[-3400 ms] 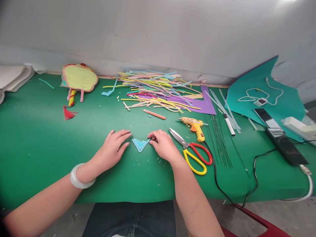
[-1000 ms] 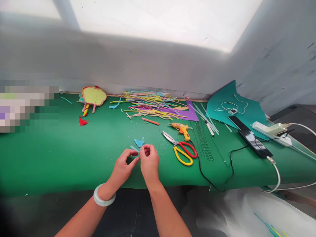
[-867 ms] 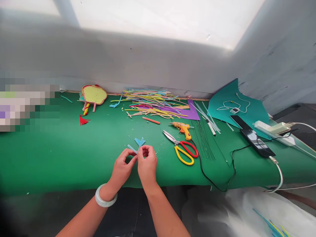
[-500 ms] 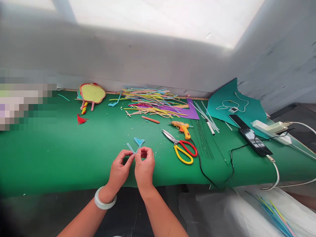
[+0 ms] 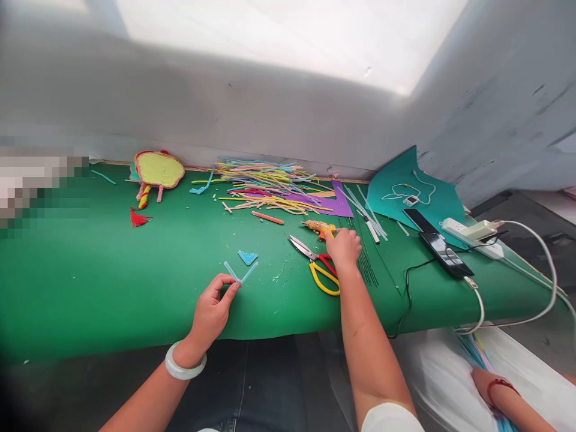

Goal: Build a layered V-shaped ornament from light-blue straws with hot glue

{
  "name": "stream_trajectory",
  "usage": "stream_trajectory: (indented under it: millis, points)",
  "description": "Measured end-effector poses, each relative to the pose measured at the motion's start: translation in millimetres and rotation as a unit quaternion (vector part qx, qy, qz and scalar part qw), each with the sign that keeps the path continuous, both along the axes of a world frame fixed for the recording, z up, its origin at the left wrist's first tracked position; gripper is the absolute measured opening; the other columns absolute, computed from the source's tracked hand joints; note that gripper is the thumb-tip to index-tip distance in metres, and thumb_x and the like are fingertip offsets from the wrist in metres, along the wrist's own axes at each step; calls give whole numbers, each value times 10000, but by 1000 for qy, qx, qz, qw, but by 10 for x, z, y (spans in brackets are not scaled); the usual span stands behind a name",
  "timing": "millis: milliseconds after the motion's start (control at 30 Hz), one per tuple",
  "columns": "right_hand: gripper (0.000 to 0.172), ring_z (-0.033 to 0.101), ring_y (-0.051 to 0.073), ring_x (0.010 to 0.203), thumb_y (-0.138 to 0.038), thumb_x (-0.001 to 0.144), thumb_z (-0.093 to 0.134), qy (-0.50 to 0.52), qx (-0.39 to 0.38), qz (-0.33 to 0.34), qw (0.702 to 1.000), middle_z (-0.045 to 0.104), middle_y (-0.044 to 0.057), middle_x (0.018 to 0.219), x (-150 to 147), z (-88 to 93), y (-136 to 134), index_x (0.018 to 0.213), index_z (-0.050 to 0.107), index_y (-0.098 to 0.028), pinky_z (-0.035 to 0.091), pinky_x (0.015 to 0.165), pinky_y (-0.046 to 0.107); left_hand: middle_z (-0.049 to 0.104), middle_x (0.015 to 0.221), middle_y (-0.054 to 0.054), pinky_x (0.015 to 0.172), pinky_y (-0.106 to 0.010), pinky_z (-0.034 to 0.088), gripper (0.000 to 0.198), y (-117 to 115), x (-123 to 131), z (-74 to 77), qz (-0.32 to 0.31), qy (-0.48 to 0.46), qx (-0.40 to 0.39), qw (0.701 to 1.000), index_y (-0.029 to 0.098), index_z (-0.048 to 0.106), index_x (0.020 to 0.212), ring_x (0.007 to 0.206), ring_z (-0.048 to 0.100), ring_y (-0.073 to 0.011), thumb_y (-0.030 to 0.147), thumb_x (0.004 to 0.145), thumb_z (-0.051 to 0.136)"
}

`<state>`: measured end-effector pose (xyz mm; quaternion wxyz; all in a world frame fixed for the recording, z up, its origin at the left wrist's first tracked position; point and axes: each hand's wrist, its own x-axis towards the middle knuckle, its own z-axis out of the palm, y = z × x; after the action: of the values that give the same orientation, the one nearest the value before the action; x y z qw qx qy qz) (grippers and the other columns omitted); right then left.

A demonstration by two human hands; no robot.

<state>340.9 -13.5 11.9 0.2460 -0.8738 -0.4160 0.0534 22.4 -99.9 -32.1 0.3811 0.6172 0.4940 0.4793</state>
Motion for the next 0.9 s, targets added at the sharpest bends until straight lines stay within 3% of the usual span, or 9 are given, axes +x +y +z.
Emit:
stream_trajectory:
  millis: [100,267,367,467,600,667,800,900]
  points:
    - [391,605,297,897,-497,700,754,55,-75,22,995,689,168,918,241,-123,143,846,639,-152,434,719,342,596,834,-1,737,-259,448,173,1,7,-7,12,-4,2,1000,212,611,853,772,561,-145,361,916,550]
    - [276,595,195,619,-345,652,810,134,-105,37,985,644,60,622,393,-180,239,676,601,-167,391,543,277,596,832,-5,733,-259,445,166,-5,0,-16,7,-10,1,1000,209,613,855,773,558,-146,354,914,556]
    - [217,595,177,588,-227,656,783,180,-82,41,979,626,56,584,397,-73,228,637,579,-158,406,506,259,596,832,-4,733,-259,441,164,-9,-9,-22,6,-13,-2,1000,207,616,854,773,557,-145,351,911,564]
    - [120,640,156,624,-190,744,687,243,-22,71,967,696,84,753,312,105,123,783,582,-149,482,534,245,594,828,-2,728,-255,438,158,-9,-12,-29,5,-22,-4,1000,207,619,851,772,553,-144,346,908,571]
    - [243,662,112,692,-267,850,603,287,106,111,946,708,67,1029,17,405,-252,1070,529,-194,516,567,211,584,817,3,717,-251,429,151,-9,-5,-42,9,-30,-6,999,207,616,837,761,543,-139,336,906,578]
    - [360,646,123,675,-381,810,700,316,236,155,906,708,65,1036,-211,528,-555,1084,546,-205,520,560,230,584,821,2,716,-253,427,149,-10,-1,-48,12,-32,-6,999,207,616,840,763,542,-140,333,909,576]
    - [426,531,117,526,-596,793,679,401,289,211,843,659,26,715,-754,548,-1218,928,644,-194,436,453,240,590,844,-2,728,-255,428,135,-16,2,-56,16,-33,-10,999,211,616,858,780,544,-143,328,913,576]
    - [384,496,120,508,-535,864,634,483,249,199,815,563,-6,592,-1142,389,-1560,999,679,-178,432,467,251,595,861,-4,729,-252,429,127,-19,0,-59,21,-31,-10,999,215,618,869,792,546,-142,323,917,572]
